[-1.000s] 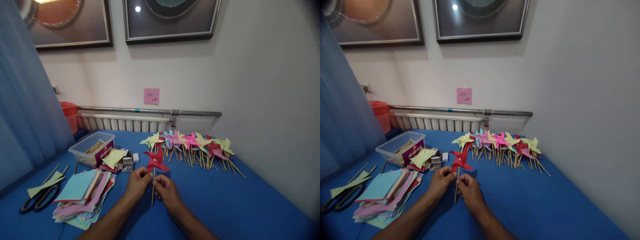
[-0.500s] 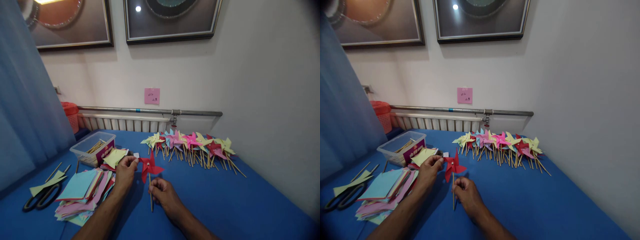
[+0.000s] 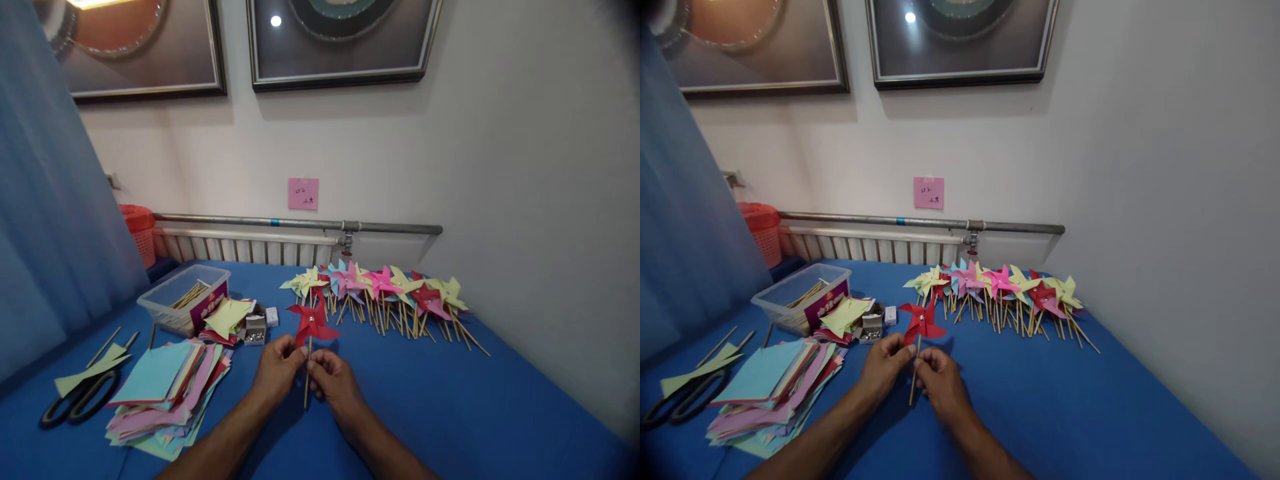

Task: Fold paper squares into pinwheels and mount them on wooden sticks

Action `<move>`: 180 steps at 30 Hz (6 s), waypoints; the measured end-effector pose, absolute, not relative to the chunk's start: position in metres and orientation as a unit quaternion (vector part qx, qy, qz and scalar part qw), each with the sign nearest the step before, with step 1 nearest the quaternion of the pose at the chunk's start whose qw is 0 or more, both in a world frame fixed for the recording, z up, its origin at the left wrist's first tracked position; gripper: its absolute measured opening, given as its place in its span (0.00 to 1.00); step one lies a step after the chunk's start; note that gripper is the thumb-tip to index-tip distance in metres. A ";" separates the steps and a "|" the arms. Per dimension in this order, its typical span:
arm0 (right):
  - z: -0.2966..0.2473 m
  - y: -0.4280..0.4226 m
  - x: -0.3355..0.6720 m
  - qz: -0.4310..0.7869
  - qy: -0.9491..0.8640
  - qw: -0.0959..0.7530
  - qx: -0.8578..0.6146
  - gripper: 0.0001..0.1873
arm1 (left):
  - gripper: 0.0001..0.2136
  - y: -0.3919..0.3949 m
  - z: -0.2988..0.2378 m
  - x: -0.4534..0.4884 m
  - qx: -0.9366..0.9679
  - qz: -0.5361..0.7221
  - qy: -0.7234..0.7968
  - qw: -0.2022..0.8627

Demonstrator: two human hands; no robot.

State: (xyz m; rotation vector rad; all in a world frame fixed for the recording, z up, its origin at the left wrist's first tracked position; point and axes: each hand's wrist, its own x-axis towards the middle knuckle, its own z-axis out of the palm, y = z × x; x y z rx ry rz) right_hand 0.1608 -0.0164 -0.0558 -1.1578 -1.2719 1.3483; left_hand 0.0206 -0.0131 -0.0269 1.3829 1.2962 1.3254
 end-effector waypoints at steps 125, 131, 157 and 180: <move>-0.060 -0.018 0.157 0.551 -0.521 0.480 -0.441 0.23 | 0.10 -0.028 -0.012 0.010 0.606 0.547 0.521 0.248; -0.061 -0.016 0.160 0.550 -0.520 0.485 -0.437 0.24 | 0.09 -0.029 -0.013 0.014 0.623 0.518 0.519 0.271; -0.061 -0.021 0.155 0.569 -0.529 0.488 -0.398 0.26 | 0.08 -0.031 -0.011 0.020 0.612 0.511 0.528 0.293; -0.056 -0.025 0.154 0.550 -0.550 0.454 -0.434 0.18 | 0.14 -0.013 -0.010 -0.003 0.562 0.519 0.594 0.249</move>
